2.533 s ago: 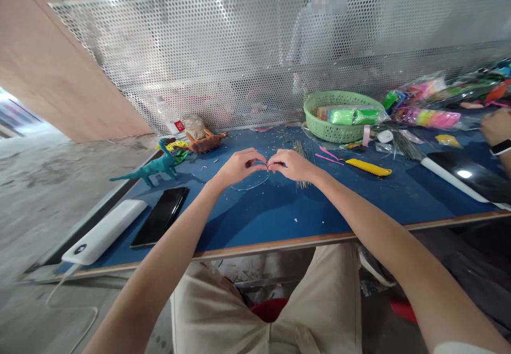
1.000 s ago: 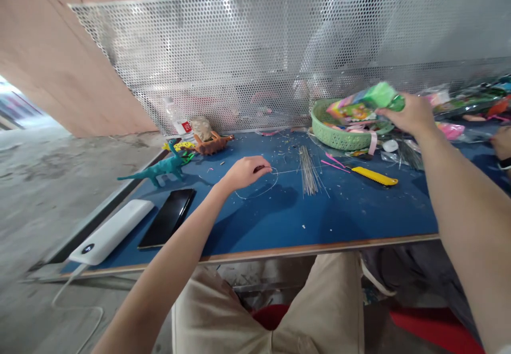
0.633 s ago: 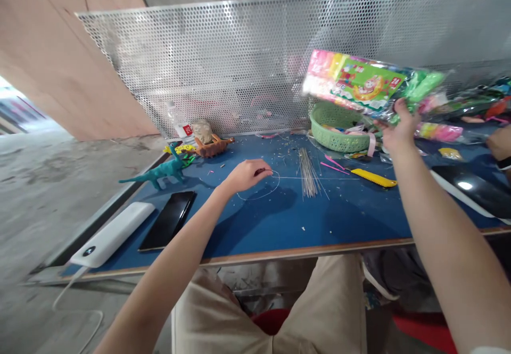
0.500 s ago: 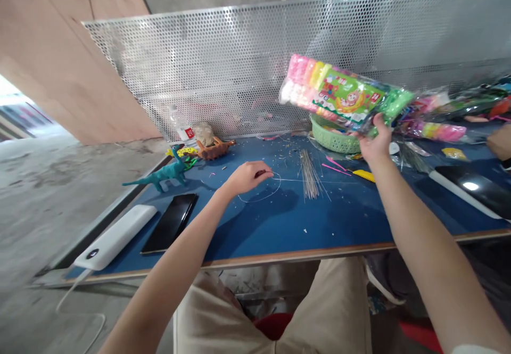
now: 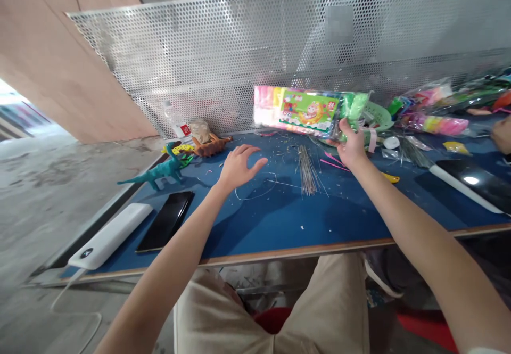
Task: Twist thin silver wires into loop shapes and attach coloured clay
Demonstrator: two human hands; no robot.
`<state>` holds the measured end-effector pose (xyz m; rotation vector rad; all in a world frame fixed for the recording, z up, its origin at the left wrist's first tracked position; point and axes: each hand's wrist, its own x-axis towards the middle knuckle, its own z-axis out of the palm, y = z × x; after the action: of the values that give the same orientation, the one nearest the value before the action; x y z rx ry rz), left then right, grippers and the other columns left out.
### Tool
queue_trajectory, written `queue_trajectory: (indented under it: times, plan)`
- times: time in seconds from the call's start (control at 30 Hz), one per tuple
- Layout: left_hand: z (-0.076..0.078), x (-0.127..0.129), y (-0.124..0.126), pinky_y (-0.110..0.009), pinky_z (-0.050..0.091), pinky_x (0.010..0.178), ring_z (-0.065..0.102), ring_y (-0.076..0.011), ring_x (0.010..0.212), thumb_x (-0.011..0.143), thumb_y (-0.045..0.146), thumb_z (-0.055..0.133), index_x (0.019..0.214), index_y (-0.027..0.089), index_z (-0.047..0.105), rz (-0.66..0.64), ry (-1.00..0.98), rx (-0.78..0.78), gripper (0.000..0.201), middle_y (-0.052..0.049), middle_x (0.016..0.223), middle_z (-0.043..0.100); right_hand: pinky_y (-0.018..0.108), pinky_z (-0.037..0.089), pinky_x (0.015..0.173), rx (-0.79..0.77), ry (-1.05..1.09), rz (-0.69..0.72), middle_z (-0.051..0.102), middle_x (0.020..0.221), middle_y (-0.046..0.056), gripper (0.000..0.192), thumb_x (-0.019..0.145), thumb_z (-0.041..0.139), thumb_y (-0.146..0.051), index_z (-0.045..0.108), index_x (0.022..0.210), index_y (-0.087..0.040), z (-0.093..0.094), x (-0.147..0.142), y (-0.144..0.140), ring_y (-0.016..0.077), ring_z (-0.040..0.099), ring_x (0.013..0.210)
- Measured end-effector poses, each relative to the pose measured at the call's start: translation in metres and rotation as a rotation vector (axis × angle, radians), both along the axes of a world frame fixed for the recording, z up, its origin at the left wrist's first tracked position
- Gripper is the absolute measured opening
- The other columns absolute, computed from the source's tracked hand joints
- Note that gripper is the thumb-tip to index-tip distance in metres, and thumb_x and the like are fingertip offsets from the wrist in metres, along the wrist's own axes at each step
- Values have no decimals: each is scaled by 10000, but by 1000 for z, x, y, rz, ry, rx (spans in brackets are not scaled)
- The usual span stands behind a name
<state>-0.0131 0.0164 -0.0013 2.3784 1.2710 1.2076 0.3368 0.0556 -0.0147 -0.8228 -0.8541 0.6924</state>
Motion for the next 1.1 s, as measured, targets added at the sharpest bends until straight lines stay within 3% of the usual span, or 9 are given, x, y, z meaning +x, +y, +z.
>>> queue_trajectory:
  times: [0.13,0.2,0.33,0.43,0.5,0.57,0.67,0.8,1.1]
  plan:
    - [9,7,1,-472,542,976,682,-316,1124,886,836,448,1202,161,706,-194,-670,-434,790,-174,1221,721,561,623,877,255,-555,-140,756,1040,48,371,774,816,-509,720,1062,-295,0,-23,-24,316,718,977]
    - [9,9,2,-469,577,935,688,-326,1146,868,881,386,1253,153,679,-321,-912,-611,874,-185,1239,719,598,550,1039,443,-950,-58,752,1187,42,405,795,807,-436,732,1181,-337,4,-28,-35,346,689,1143]
    - [-3,13,6,-451,600,890,691,-313,1154,861,701,624,1299,212,643,-279,-1088,-628,657,-125,1242,731,625,362,1222,508,-1409,82,559,1530,-48,472,915,659,-288,655,1344,-486,8,-33,-43,338,475,1455]
    - [-9,15,9,-413,598,879,695,-284,1127,787,476,765,1226,196,662,-200,-1180,-600,530,-114,1237,733,663,317,1220,423,-1288,-64,372,1665,-40,541,922,660,-331,572,1431,-491,3,-36,-33,370,340,1535]
    - [-9,17,8,-397,592,892,694,-270,1117,746,421,791,1169,177,676,-229,-1215,-569,502,-113,1220,735,632,410,1157,353,-1016,-40,323,1691,24,684,940,635,-466,379,1574,-446,-3,-39,-24,365,411,1491]
    - [-6,18,4,-400,578,936,686,-262,1138,744,431,796,1160,176,675,-282,-1212,-512,503,-107,1221,731,592,503,1057,246,-765,123,489,1585,81,698,984,487,-618,289,1615,-394,-9,-40,-17,341,558,1362]
    - [-3,23,-3,-423,546,1013,650,-268,1237,791,518,769,1232,209,653,-316,-1169,-440,551,-104,1267,716,562,551,964,103,-649,465,727,1260,114,716,953,366,-779,536,1462,-305,-18,-41,-15,340,661,1202]
    - [0,27,-8,-417,502,1093,588,-269,1347,792,553,789,1320,254,625,-367,-1187,-399,629,-87,1301,709,493,594,885,-31,-524,767,778,1106,66,614,758,766,-688,675,1230,-305,-31,-47,-20,304,729,1040]
    - [-7,27,-10,-422,529,1037,596,-273,1329,744,540,851,1336,286,614,-364,-1116,-510,687,-78,1333,700,467,605,880,32,-418,554,781,983,-4,404,631,930,-392,729,968,-295,-25,-47,-20,272,740,921]
